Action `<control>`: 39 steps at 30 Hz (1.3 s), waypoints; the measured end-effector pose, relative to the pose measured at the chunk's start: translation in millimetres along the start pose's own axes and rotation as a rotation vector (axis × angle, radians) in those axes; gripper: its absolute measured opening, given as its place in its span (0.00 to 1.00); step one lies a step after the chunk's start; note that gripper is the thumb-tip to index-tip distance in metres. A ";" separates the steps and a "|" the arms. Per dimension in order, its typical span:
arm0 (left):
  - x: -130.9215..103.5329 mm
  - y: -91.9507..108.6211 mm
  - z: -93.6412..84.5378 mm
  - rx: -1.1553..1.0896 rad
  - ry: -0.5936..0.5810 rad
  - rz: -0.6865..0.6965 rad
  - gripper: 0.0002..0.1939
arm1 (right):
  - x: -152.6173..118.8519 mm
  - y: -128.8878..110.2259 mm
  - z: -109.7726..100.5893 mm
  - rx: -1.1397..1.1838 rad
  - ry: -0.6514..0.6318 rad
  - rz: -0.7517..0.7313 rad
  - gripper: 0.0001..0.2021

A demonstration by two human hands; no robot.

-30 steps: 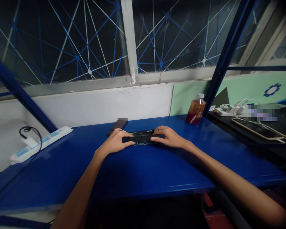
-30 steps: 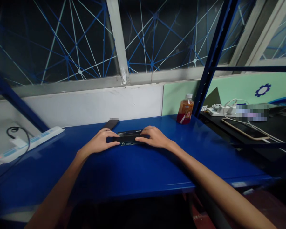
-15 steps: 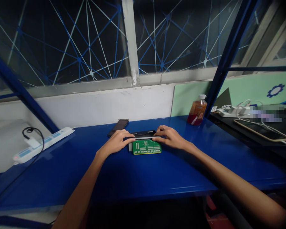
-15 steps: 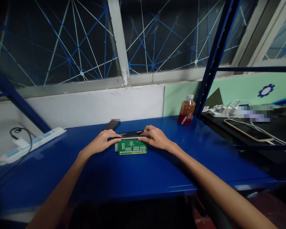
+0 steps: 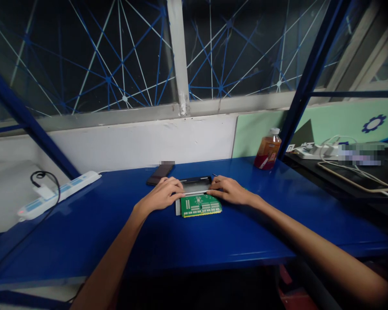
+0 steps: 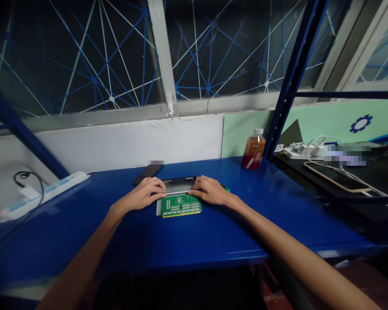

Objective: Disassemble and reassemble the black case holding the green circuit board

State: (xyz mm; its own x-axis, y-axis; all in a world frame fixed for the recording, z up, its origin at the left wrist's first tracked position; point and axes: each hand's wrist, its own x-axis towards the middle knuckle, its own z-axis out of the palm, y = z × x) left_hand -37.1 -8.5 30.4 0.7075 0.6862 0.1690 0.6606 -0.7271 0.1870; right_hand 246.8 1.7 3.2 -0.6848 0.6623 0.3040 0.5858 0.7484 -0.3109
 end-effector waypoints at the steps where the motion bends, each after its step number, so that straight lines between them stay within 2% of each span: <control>1: -0.1 -0.4 1.3 0.008 -0.005 -0.002 0.11 | 0.1 -0.6 1.7 -0.006 0.004 0.007 0.17; 9: 2.5 0.5 11.1 0.043 -0.040 -0.030 0.09 | 0.9 -4.2 12.0 -0.130 0.044 0.058 0.14; 15: 5.6 -4.1 17.3 0.042 0.010 -0.086 0.08 | 1.2 -4.4 19.3 -0.231 0.180 0.174 0.14; 18: 6.7 -6.4 20.9 0.058 0.043 -0.117 0.09 | 1.6 -1.5 13.6 -0.248 0.254 0.218 0.15; 22: 8.2 -5.7 24.3 0.094 0.084 -0.153 0.09 | -0.4 13.0 -6.6 -0.271 0.317 0.347 0.14; 25: 9.5 -2.8 24.6 0.122 0.087 -0.178 0.09 | -4.8 30.2 -21.4 -0.345 0.257 0.488 0.15; 28: 10.5 0.1 23.8 0.141 0.077 -0.201 0.10 | -9.9 44.6 -29.5 -0.356 0.116 0.586 0.20; 31: 11.2 1.3 23.0 0.134 0.063 -0.221 0.10 | -13.4 50.1 -30.5 -0.343 -0.047 0.660 0.24; 34: 11.5 1.0 22.3 0.114 0.051 -0.243 0.11 | -14.5 47.8 -27.4 -0.358 -0.172 0.681 0.22; 36: 11.6 0.7 21.9 0.099 0.042 -0.242 0.11 | -14.4 44.8 -25.3 -0.382 -0.195 0.668 0.18; 39: 11.5 0.5 21.1 0.077 0.037 -0.237 0.10 | -13.7 41.6 -24.8 -0.414 -0.152 0.649 0.16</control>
State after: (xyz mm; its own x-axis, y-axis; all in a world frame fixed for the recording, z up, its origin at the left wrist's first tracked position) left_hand -23.3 -1.4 12.0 0.5217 0.8371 0.1646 0.8253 -0.5441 0.1513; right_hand 291.3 24.6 8.5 -0.1847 0.9820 0.0402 0.9826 0.1853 -0.0137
